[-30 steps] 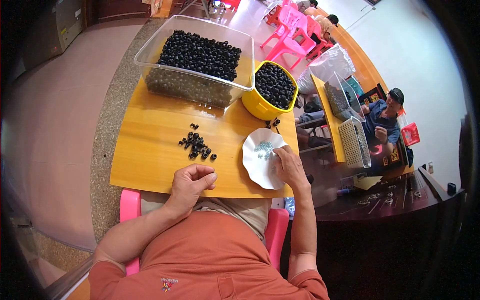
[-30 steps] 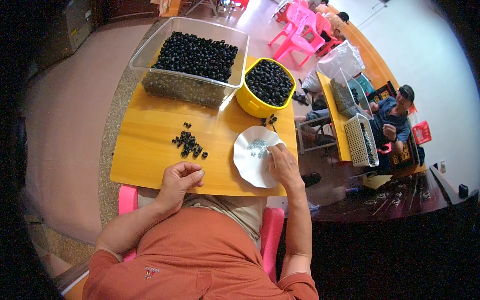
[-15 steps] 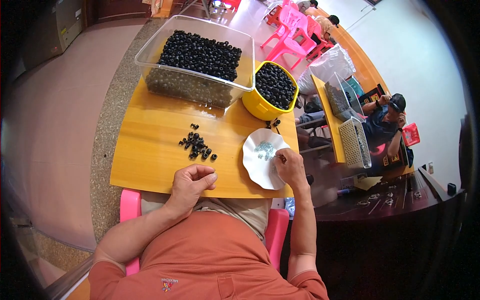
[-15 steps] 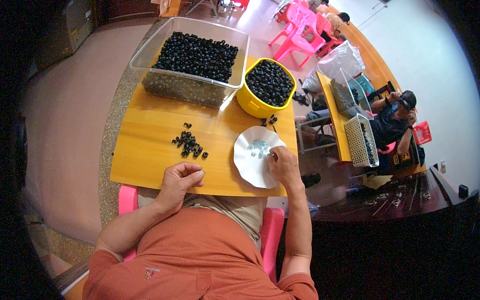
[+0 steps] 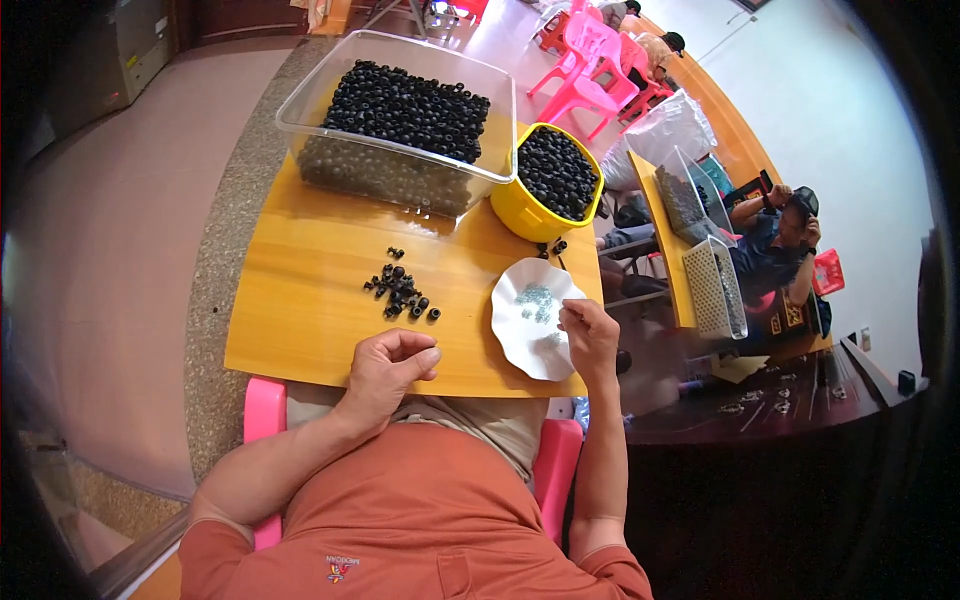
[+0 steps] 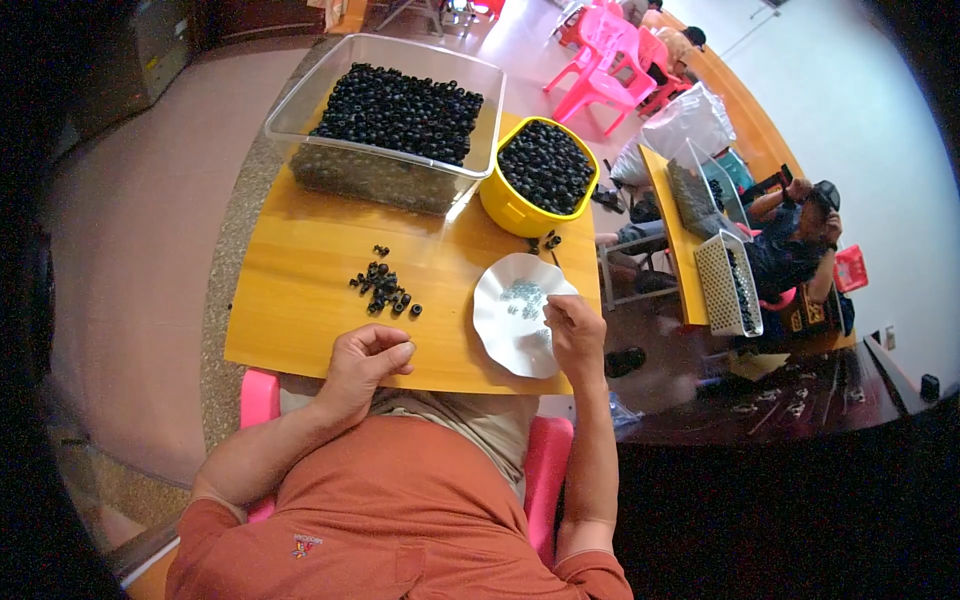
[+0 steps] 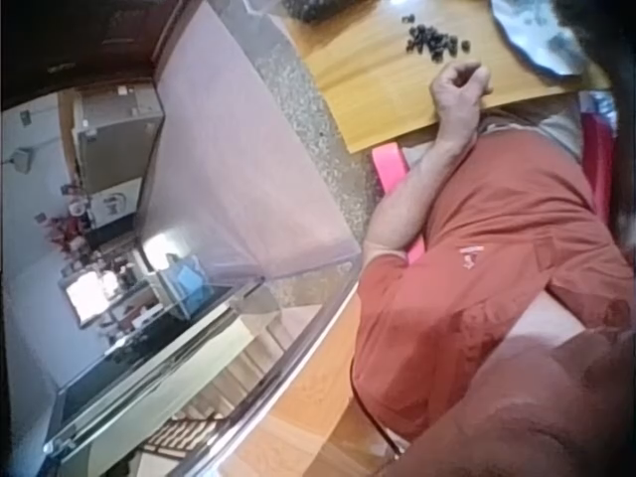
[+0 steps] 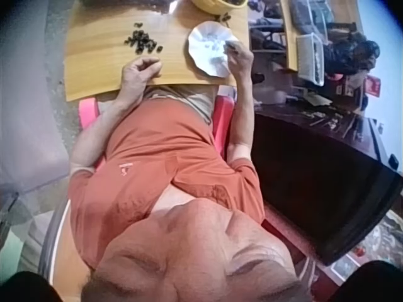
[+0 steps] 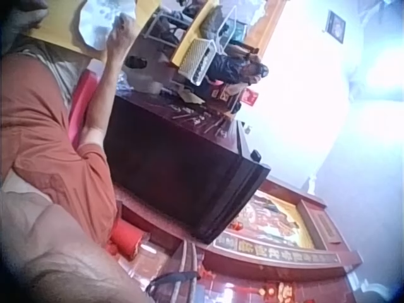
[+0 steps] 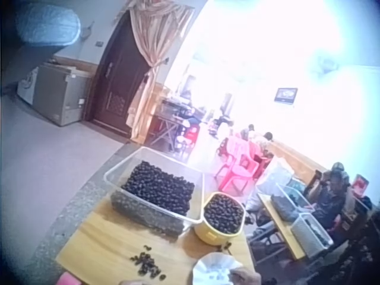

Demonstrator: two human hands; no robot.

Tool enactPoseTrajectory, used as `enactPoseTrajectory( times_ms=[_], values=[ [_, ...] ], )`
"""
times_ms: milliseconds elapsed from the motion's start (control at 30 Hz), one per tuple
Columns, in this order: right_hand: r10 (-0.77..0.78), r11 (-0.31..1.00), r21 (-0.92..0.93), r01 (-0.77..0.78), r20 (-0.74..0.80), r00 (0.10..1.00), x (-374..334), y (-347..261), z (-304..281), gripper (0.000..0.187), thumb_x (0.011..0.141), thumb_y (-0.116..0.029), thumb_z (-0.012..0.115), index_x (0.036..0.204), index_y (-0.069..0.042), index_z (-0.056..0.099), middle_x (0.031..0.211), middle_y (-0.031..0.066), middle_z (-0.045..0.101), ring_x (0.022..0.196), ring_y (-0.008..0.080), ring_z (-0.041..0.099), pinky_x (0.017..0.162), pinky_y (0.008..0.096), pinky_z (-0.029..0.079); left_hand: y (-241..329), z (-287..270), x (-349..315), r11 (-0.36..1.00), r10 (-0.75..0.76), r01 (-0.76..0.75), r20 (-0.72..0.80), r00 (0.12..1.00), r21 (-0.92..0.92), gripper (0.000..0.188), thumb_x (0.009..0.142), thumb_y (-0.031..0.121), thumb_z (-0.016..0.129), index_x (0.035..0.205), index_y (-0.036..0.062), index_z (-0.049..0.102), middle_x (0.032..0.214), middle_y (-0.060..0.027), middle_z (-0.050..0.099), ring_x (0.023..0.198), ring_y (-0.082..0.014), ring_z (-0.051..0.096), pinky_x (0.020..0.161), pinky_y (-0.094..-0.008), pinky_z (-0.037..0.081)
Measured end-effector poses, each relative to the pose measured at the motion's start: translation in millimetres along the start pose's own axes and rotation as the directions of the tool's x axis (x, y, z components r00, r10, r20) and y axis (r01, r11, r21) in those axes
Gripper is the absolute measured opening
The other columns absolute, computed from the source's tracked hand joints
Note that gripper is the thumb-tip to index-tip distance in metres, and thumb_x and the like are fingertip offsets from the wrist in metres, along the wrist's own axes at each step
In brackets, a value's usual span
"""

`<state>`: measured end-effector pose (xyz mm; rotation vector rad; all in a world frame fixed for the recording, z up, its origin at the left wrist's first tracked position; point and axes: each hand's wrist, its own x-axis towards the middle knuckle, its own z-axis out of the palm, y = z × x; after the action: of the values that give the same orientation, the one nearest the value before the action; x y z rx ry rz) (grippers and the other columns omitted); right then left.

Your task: Picking up small black objects from a table and placing them into a small paper dish.

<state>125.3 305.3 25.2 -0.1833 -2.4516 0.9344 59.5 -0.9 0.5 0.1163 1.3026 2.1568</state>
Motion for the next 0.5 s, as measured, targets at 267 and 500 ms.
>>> enactPoseTrajectory(
  times_ms=[267, 500],
  values=[
    [0.18, 0.829, 0.515, -0.218, 0.123, 0.976, -13.2, -52.2, 21.6, 0.004, 0.087, 0.005, 0.062, 0.09, 0.006, 0.064, 0.079, 0.0078, 0.064, 0.069, 0.0135, 0.063, 0.066, 0.0267, 0.056, 3.7, 0.3, -2.3, 1.0, -0.012, 0.013, 0.032, 0.999, -0.005, 0.016, 0.086, 0.01, 0.069, 0.098, 0.0009, 0.064, 0.085, -0.0038, 0.065, 0.074, -0.0102, 0.062, 0.066, -0.0231, 0.052],
    [0.076, 0.738, 0.626, -0.252, 0.295, 0.952, -29.7, -93.9, 66.8, 0.003, 0.084, 0.006, 0.065, 0.087, 0.005, 0.064, 0.083, 0.0057, 0.064, 0.075, 0.0105, 0.058, 0.068, 0.0228, 0.048, -7.8, -1.9, 1.3, 0.999, -0.04, 0.036, 0.127, 0.991, 0.029, 0.015, 0.087, 0.006, 0.067, 0.101, -0.0004, 0.064, 0.089, -0.0028, 0.066, 0.077, -0.0097, 0.062, 0.07, -0.0236, 0.052]
  ],
)
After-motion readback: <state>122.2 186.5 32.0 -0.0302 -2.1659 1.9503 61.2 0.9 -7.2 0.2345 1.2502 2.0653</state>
